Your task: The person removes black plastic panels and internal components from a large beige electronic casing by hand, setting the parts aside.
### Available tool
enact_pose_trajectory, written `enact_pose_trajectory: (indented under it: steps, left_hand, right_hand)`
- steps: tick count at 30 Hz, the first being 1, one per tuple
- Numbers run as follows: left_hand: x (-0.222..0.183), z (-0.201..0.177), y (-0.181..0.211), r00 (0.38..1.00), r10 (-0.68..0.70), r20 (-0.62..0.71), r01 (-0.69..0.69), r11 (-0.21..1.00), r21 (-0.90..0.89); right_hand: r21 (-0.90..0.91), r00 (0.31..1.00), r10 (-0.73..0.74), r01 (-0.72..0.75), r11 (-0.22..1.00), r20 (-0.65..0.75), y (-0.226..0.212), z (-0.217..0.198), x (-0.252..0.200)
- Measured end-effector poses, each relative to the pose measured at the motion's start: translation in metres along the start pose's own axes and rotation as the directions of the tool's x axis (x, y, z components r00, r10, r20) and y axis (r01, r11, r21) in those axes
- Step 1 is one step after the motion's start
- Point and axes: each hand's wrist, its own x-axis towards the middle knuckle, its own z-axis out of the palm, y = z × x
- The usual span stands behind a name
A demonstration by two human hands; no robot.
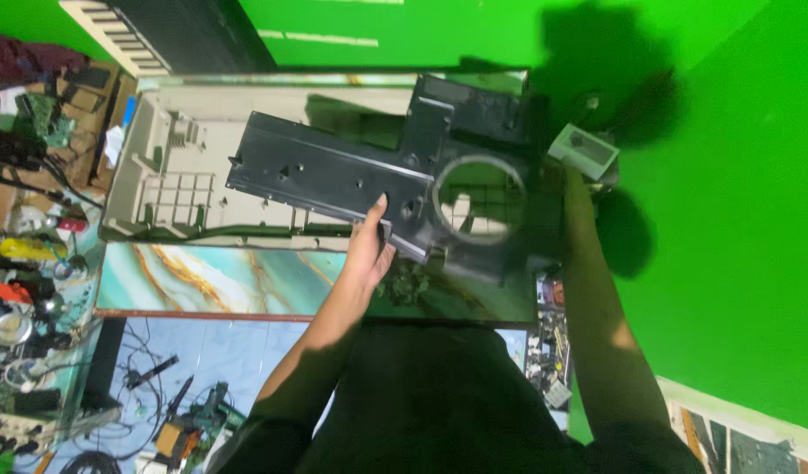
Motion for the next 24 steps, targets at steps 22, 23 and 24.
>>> enact_pose_trajectory:
  steps: [22,23,24]
  left_hand:
    - [0.056,-0.028,-0.034,0.993,0.057,0.106,-0.036,0.981,-0.191]
    - [0.060,-0.029,-0.031,0.994,0.088,0.059,-0.072,0.968,-0.241]
    - [0.063,-0.027,-0.028,0.993,0.118,0.011,-0.110,0.951,-0.288]
  right_hand:
    - [0.273,0.961,-0.036,-0.042,0.961,0.273,0.012,-0.039,0.039]
    - [0.256,0.960,-0.038,-0.036,0.966,0.279,0.012,-0.041,0.043]
    - [0.237,0.958,-0.040,-0.030,0.971,0.284,0.012,-0.043,0.047]
